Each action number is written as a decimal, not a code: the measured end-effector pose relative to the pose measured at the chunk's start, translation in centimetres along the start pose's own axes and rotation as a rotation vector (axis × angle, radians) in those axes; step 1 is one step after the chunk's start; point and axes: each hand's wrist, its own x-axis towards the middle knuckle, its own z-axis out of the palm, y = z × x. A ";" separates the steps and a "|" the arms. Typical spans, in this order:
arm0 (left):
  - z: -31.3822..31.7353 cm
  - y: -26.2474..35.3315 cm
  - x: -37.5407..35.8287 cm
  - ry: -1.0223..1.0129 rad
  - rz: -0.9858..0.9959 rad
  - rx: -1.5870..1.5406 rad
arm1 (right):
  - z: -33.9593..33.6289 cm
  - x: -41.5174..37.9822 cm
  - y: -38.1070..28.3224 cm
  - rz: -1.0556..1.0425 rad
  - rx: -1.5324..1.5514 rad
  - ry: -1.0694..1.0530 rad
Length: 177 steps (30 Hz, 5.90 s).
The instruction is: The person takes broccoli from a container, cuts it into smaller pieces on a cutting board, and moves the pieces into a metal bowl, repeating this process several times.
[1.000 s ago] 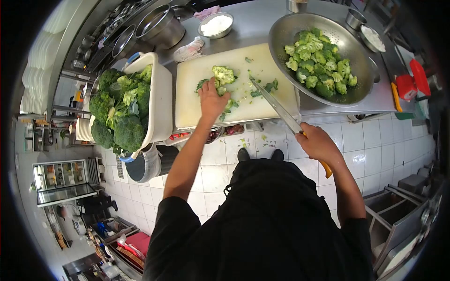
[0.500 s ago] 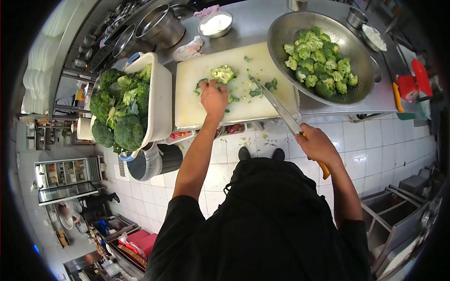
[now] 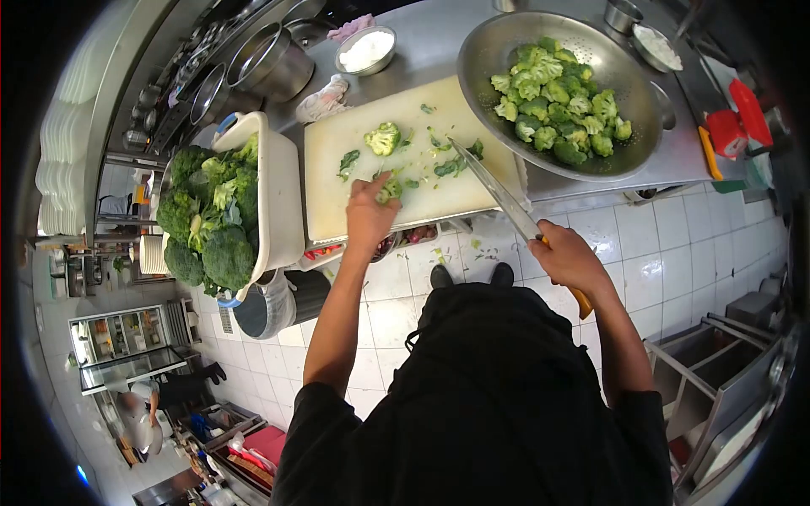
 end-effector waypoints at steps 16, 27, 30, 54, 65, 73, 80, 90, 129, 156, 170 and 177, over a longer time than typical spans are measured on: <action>-1.1 16.1 6.5 0.043 0.213 -0.720 | 0.0 -0.6 -1.3 0.089 0.106 0.012; 0.8 1.2 21.0 -0.064 0.075 0.116 | 0.9 -1.4 0.1 0.028 0.114 0.094; 1.6 -1.9 21.9 -0.326 -0.177 0.234 | 1.0 -1.5 0.1 0.020 0.100 0.087; 1.6 -1.9 19.9 -0.393 -0.178 -0.192 | 2.3 -0.6 -0.7 -0.003 0.026 0.067; -1.7 -4.4 18.7 -0.057 -0.411 -1.072 | 2.6 -0.6 -1.4 0.000 0.046 0.075; -2.7 -5.7 14.7 -0.455 -0.240 -0.536 | 3.6 1.0 -2.7 -0.234 0.018 0.134; 0.0 -8.8 13.4 -0.398 0.002 -0.401 | 4.6 4.6 -7.9 -0.139 -0.053 -0.059; -4.1 -4.2 10.7 -0.132 -0.089 -0.683 | 4.6 4.5 -7.0 -0.077 -0.074 -0.031; 1.5 2.3 4.7 -0.019 0.151 -0.219 | 1.2 -2.6 -5.0 -0.031 -0.187 -0.037; -2.8 1.0 9.0 -0.376 0.531 -0.087 | 1.6 1.9 -8.1 -0.182 -0.719 0.057; -2.5 4.3 9.1 -0.534 0.682 0.159 | 0.7 -2.9 -6.3 -0.062 -0.553 0.021; -1.3 2.1 10.3 -0.389 0.456 -0.138 | -0.1 -7.2 -2.6 0.007 -0.341 0.109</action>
